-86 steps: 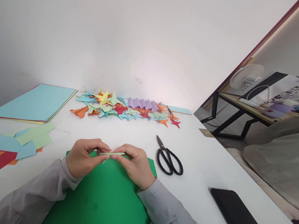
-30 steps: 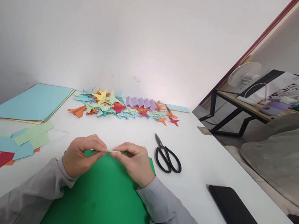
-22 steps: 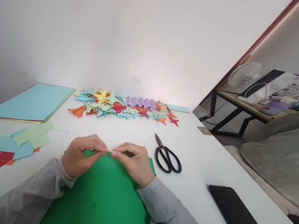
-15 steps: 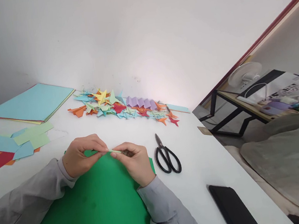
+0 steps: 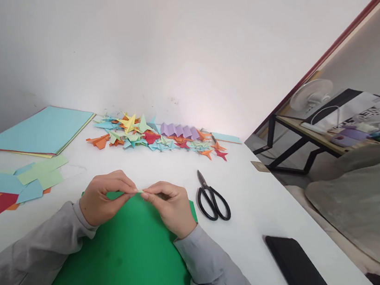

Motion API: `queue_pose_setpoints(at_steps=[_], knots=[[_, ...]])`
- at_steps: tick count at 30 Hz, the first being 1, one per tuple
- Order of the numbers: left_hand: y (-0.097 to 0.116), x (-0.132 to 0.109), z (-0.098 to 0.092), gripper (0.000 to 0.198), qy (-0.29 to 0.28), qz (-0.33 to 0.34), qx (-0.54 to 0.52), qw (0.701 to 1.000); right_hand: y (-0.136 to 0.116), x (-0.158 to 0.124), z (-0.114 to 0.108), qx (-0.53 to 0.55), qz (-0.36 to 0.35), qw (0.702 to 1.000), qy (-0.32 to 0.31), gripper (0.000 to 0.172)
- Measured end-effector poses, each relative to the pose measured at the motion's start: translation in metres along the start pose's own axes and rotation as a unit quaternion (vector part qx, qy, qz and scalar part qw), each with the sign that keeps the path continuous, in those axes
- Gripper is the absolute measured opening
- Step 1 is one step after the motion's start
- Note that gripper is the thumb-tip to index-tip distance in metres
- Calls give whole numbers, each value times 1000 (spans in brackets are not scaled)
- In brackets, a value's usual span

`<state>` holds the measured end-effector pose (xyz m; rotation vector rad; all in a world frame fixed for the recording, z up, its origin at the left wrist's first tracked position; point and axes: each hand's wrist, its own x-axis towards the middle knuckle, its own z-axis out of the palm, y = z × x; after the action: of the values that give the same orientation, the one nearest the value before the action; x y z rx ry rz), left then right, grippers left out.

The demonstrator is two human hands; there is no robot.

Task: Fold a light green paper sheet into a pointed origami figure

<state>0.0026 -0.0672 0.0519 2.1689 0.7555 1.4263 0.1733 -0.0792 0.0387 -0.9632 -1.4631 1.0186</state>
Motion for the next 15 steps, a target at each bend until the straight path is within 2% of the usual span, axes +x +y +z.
queue_pose_setpoints(at_steps=[7,15], knots=[[6,1,-2,9,-27,-78,64,995,-3,1,-1,-21,-7,999,-35,3],[9,1,-3,7,-46,-73,73,994,1,-1,0,-68,-51,996,-26,1]])
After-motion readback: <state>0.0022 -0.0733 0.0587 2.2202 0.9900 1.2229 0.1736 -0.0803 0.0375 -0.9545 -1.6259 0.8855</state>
